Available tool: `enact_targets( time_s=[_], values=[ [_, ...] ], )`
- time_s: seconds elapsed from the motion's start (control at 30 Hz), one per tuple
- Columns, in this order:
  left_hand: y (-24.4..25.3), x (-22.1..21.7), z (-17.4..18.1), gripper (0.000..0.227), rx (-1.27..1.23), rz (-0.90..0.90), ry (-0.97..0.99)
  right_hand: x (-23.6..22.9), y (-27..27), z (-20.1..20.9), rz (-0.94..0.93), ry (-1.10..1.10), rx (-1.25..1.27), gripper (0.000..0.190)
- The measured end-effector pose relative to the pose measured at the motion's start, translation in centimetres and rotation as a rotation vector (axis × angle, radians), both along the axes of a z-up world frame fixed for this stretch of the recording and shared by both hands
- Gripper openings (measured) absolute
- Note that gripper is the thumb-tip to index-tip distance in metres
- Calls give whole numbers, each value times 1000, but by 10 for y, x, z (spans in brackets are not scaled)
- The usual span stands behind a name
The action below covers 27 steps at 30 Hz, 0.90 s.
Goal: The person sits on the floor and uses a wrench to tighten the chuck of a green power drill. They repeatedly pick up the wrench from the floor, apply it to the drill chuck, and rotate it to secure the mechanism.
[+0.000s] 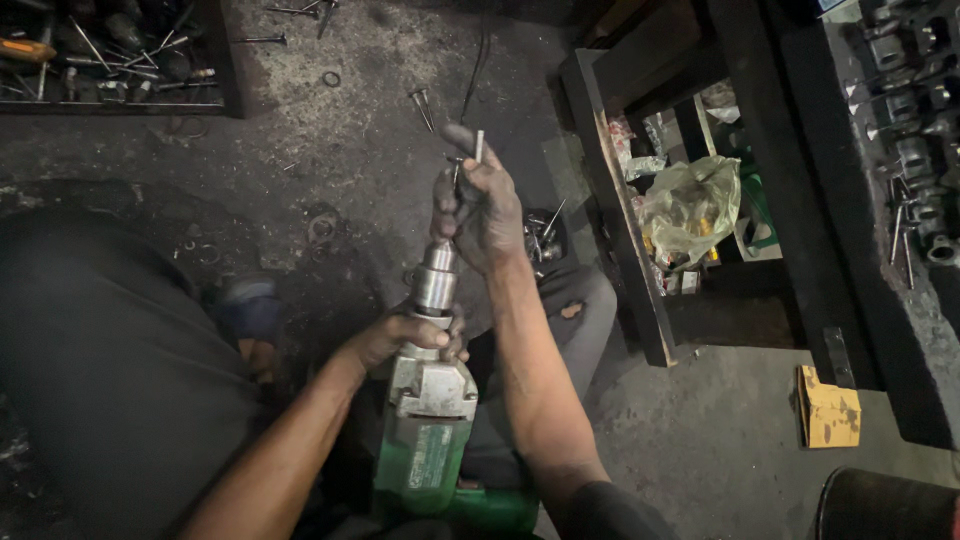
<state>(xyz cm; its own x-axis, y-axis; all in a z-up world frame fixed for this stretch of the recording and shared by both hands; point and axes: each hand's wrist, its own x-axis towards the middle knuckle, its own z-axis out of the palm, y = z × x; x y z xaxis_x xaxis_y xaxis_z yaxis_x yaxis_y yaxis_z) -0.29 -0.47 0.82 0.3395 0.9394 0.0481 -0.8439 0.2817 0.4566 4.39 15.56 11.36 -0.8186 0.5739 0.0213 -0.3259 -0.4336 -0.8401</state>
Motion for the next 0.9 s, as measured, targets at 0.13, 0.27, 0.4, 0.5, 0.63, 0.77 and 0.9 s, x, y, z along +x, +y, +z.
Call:
enact_targets(
  time_s=[0.13,0.27,0.4,0.5,0.63,0.77,0.9],
  values=[
    [-2,0,-3,33,-86,-27,35,3,8,6,15,-143,9,63],
    [1,0,-5,33,28,10,23,4,8,8,15,-148,27,66],
    [1,0,-7,33,-46,-23,21,2,3,3,-36,-109,-17,64],
    [2,1,-8,35,-62,-23,-15,1,1,-2,-45,-95,-35,63],
    [3,0,-7,38,-95,-13,17,-3,-3,-10,-84,46,0,59],
    [3,-1,-5,37,-64,-28,-12,1,-6,-14,-51,113,-38,54],
    [4,-2,-6,37,-76,-37,-20,6,-5,-15,16,145,-116,49]
  ],
)
